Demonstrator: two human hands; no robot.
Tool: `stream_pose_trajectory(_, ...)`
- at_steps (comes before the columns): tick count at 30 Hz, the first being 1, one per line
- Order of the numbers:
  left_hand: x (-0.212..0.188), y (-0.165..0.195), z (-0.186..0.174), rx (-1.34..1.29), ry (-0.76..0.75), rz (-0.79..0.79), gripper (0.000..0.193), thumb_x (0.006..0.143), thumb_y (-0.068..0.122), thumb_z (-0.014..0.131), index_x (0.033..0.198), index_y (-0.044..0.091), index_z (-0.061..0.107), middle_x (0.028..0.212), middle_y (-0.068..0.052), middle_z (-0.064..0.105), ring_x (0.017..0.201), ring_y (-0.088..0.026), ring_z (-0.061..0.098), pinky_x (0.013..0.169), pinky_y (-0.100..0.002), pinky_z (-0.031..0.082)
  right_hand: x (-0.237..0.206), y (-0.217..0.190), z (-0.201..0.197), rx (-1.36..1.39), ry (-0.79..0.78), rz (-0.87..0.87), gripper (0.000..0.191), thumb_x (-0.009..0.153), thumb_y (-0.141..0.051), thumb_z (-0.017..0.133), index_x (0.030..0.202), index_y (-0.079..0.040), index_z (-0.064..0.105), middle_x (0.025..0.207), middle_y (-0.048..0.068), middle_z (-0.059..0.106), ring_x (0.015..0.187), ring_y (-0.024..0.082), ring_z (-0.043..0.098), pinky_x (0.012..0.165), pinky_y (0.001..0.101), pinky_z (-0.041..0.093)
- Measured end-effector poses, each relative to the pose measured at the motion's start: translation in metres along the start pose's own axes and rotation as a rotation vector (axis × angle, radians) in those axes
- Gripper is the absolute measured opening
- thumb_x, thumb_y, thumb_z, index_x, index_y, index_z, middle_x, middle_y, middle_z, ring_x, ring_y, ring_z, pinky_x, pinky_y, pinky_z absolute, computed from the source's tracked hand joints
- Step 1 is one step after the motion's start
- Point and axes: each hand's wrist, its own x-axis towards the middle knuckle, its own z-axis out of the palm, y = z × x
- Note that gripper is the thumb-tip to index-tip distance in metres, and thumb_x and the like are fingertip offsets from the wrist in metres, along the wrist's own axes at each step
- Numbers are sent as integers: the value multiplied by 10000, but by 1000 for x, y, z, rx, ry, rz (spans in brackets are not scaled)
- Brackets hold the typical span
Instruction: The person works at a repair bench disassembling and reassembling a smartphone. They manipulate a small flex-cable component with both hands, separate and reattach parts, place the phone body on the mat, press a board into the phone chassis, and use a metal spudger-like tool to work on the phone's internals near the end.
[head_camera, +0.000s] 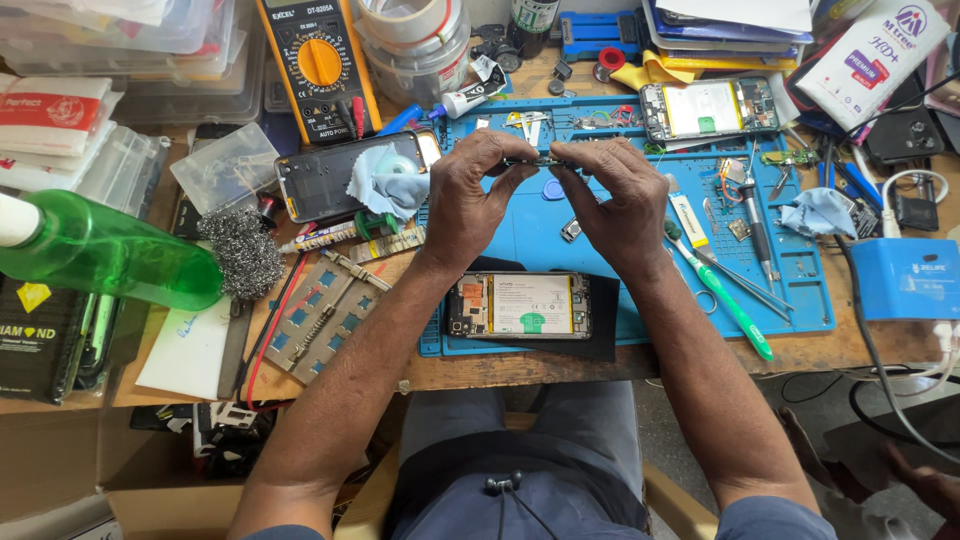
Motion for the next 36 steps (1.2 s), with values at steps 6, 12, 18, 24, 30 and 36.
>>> stream_pose_trajectory(6,-2,2,1,41,-4,32,185,908,-25,782,1044,65,695,1034,-58,707,952,-171,729,827,-298,615,0,-4,3,-15,-19,-39,273,928,-32,842,1170,-110,745,1080,66,752,995,219,705,856,370,543)
stream_pose_trajectory(12,3,3,-6,-344,-72,-183,306,938,-27,684,1229,41,622,1092,-14,669,981,-122,709,863,-280,616,4,-5,-3,-20,39,-52,204,955,-7,828,1108,-130,771,1094,51,746,1022,204,693,862,335,555)
stream_pose_trajectory(18,4,-17,-7,-624,-169,-554,183,990,79,667,1148,2,722,880,-30,690,762,-87,647,675,-239,564,2,-2,-2,31,29,-27,226,952,19,817,1118,-130,783,1158,66,733,1089,220,699,885,297,578)
stream_pose_trajectory(24,-4,-24,4,-554,-19,-514,134,979,90,715,1079,1,724,884,-24,725,739,-77,675,658,-238,591,-1,2,9,493,53,376,407,994,82,656,1388,-6,603,1238,99,706,1154,163,708,979,299,594)
stream_pose_trajectory(30,-7,-17,9,-432,11,-485,116,984,102,702,1060,15,719,893,-25,747,747,-76,708,674,-228,611,-5,13,21,891,5,646,464,956,42,716,1389,39,550,1053,89,719,981,132,724,850,272,591)
stream_pose_trajectory(36,-9,-15,17,-340,-16,-441,86,975,91,721,1036,31,726,878,-27,755,754,-77,726,672,-221,621,-7,19,21,892,14,661,468,935,33,769,1357,24,568,955,47,690,878,98,692,804,244,586)
